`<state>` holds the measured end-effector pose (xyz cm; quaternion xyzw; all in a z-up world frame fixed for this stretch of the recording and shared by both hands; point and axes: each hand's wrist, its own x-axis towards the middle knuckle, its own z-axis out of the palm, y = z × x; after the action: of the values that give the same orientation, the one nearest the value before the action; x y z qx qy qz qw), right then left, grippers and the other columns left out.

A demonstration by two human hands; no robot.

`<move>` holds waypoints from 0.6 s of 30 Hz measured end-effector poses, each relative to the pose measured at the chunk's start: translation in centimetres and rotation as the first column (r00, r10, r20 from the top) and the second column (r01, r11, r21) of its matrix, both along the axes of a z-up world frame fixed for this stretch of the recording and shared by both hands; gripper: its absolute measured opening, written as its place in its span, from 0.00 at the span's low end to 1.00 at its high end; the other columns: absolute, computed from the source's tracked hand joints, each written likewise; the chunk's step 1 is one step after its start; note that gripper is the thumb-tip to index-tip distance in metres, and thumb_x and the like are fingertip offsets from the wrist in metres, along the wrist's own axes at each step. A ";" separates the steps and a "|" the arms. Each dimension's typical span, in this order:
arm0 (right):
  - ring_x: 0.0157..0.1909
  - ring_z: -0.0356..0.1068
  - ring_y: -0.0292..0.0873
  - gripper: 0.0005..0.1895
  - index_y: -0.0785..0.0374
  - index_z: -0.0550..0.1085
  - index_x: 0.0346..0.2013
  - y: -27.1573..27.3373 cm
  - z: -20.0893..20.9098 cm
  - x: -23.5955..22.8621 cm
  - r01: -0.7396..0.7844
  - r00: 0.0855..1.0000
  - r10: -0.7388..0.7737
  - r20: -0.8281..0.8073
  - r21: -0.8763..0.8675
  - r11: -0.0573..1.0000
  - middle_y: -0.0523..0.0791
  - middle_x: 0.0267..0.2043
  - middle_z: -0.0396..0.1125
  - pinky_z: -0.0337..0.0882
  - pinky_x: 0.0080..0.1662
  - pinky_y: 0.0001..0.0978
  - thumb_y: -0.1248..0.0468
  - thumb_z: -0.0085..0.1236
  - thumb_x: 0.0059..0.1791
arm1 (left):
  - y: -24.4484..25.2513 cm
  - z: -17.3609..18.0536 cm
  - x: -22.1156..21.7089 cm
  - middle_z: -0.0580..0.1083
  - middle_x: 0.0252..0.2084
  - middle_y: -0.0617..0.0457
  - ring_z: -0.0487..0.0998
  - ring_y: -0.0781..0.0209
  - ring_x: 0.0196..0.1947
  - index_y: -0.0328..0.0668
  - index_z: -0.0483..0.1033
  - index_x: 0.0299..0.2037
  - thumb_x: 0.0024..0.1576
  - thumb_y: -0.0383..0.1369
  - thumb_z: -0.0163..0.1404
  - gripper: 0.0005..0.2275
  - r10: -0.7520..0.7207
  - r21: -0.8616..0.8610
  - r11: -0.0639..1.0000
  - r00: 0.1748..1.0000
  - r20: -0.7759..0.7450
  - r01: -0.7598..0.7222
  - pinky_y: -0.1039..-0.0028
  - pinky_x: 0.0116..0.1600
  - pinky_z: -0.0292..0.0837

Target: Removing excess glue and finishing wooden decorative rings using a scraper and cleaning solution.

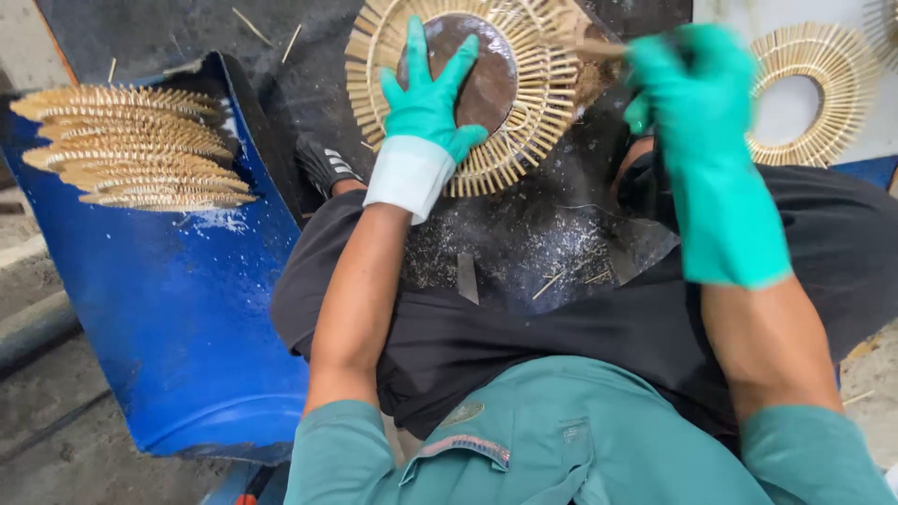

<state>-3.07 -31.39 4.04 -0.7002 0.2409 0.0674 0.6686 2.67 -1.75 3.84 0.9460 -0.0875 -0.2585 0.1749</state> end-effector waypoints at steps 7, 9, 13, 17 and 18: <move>0.52 0.76 0.37 0.12 0.69 0.75 0.54 0.4 9.2 -2.2 -0.272 0.942 0.239 0.235 0.122 0.954 0.46 0.50 0.74 0.77 0.58 0.26 0.64 0.59 0.60 | 0.8 -3.9 -1.3 0.34 0.79 0.40 0.54 0.22 0.71 0.72 0.56 0.75 0.43 0.49 0.75 0.49 0.020 -0.117 0.993 0.973 0.229 0.007 0.39 0.70 0.55; 0.47 0.75 0.38 0.13 0.69 0.75 0.57 1.2 9.0 -2.9 -0.243 0.968 0.228 0.107 0.155 0.958 0.46 0.49 0.74 0.77 0.53 0.29 0.66 0.59 0.59 | 0.9 -4.0 -1.3 0.34 0.78 0.39 0.55 0.24 0.73 0.72 0.57 0.74 0.40 0.48 0.75 0.50 -0.015 -0.150 0.987 0.963 0.267 0.057 0.38 0.71 0.53; 0.49 0.75 0.37 0.11 0.68 0.75 0.59 1.9 6.6 -4.1 -0.262 0.950 0.206 0.235 0.238 0.935 0.46 0.54 0.74 0.78 0.59 0.31 0.67 0.57 0.62 | 0.7 -2.9 -1.2 0.36 0.79 0.41 0.54 0.18 0.69 0.72 0.57 0.75 0.43 0.46 0.74 0.48 -0.022 -0.080 0.996 0.989 0.147 0.035 0.39 0.73 0.51; 0.43 0.75 0.38 0.08 0.70 0.77 0.52 2.0 5.6 -3.9 -0.272 0.960 0.268 0.082 0.051 0.961 0.46 0.43 0.74 0.76 0.50 0.29 0.69 0.54 0.61 | 0.4 -3.1 -0.3 0.37 0.78 0.39 0.52 0.17 0.70 0.72 0.59 0.72 0.39 0.45 0.74 0.48 -0.056 -0.094 0.993 0.975 0.213 0.078 0.39 0.71 0.49; 0.42 0.75 0.38 0.09 0.69 0.77 0.52 2.1 5.9 -4.0 -0.270 0.963 0.270 0.013 0.035 0.962 0.45 0.44 0.75 0.77 0.48 0.29 0.69 0.53 0.59 | 0.3 -2.8 -0.3 0.37 0.77 0.39 0.50 0.17 0.70 0.72 0.59 0.71 0.37 0.45 0.75 0.49 -0.053 -0.089 0.994 0.983 0.177 0.070 0.40 0.70 0.48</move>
<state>-7.04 -29.24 9.95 -0.7144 0.1391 0.1594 0.6670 2.36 -1.40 1.03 0.9524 -0.1437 -0.1757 0.2033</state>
